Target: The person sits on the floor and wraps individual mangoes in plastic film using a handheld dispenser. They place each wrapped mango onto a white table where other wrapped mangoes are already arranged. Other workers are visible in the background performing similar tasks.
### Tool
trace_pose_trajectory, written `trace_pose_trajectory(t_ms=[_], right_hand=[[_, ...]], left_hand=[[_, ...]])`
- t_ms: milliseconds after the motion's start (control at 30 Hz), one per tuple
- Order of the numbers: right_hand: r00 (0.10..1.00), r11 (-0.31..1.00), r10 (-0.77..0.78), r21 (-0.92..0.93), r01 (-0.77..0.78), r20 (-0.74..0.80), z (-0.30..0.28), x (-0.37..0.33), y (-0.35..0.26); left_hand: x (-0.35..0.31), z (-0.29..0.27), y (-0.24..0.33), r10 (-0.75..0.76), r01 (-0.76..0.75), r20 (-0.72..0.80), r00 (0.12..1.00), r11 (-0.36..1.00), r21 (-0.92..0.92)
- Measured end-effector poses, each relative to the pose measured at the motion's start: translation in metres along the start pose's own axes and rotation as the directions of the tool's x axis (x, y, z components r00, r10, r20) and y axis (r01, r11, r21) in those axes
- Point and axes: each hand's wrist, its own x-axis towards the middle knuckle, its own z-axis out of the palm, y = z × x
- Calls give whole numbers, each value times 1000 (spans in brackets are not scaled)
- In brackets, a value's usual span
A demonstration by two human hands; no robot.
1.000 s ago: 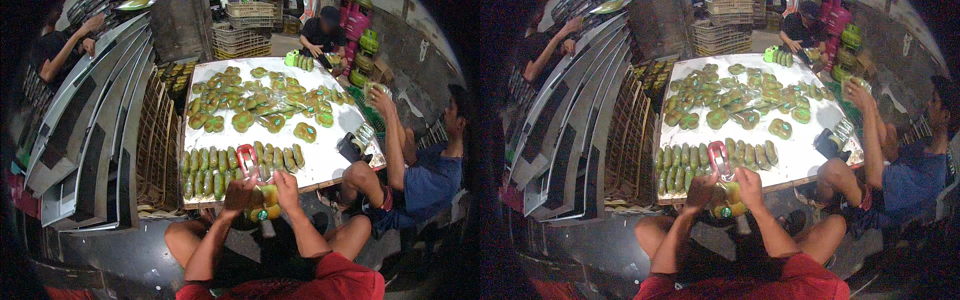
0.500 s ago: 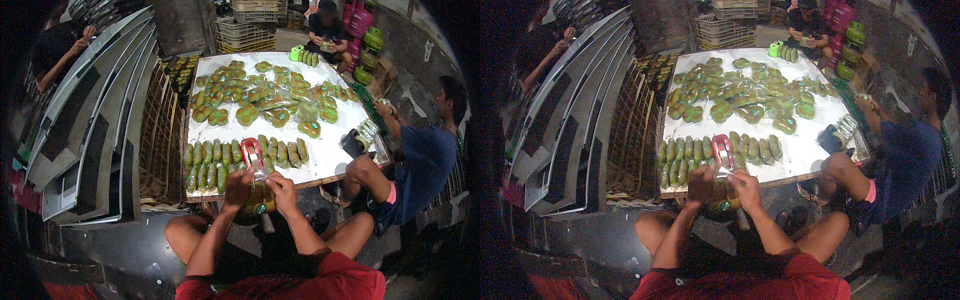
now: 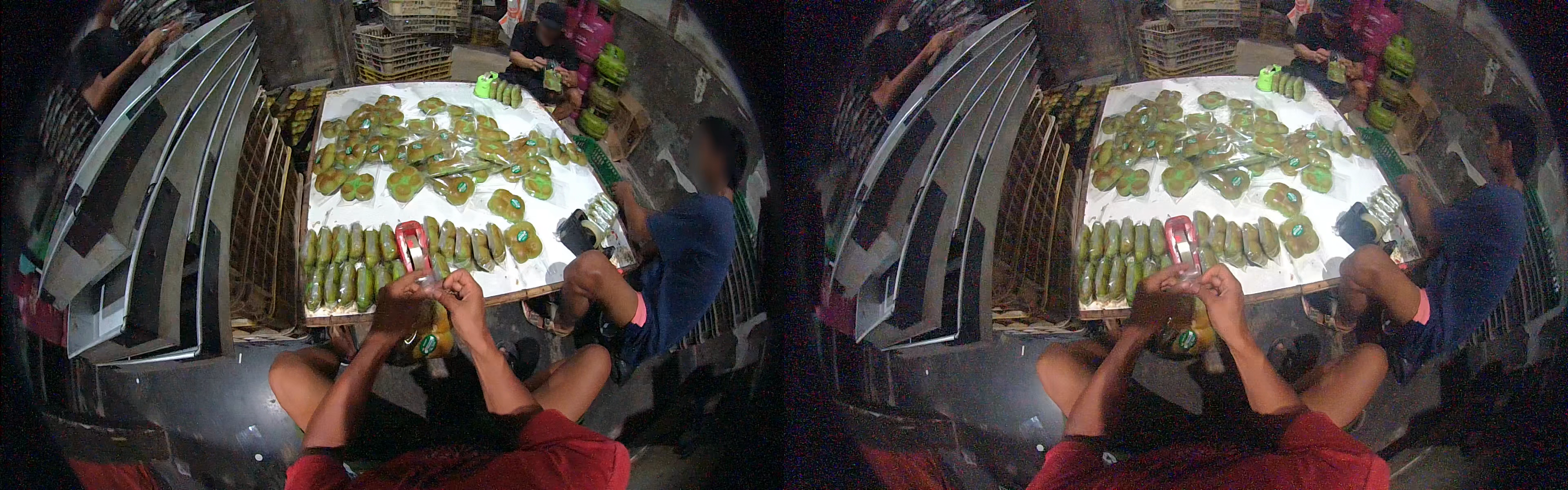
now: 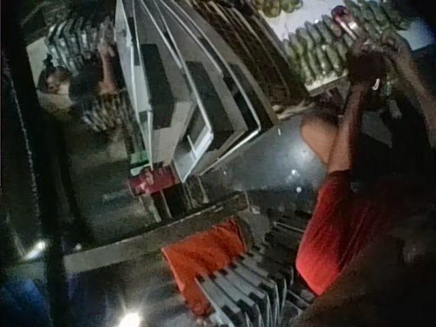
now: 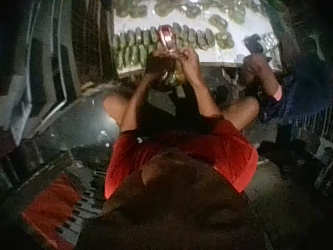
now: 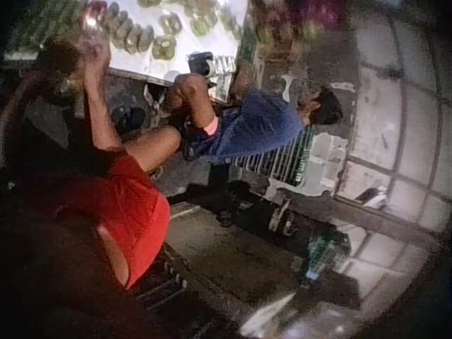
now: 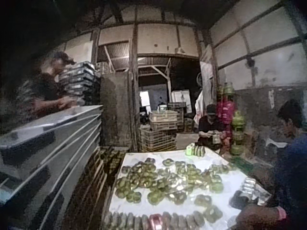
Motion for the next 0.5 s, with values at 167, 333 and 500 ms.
trace_pose_trajectory(t_ms=[167, 333, 500], right_hand=[[986, 952, -167, -258, 166, 19, 3, 2, -7], [988, 953, -56, -288, 97, 147, -15, 15, 3], [990, 908, -105, -398, 133, 93, -11, 7, 1]], left_hand=[[1, -2, -10, -45, 46, -13, 999, 990, 130], [2, -1, -15, 27, -28, -26, 999, 1000, -14], [4, -6, -33, -60, 57, -23, 998, 993, -107]])
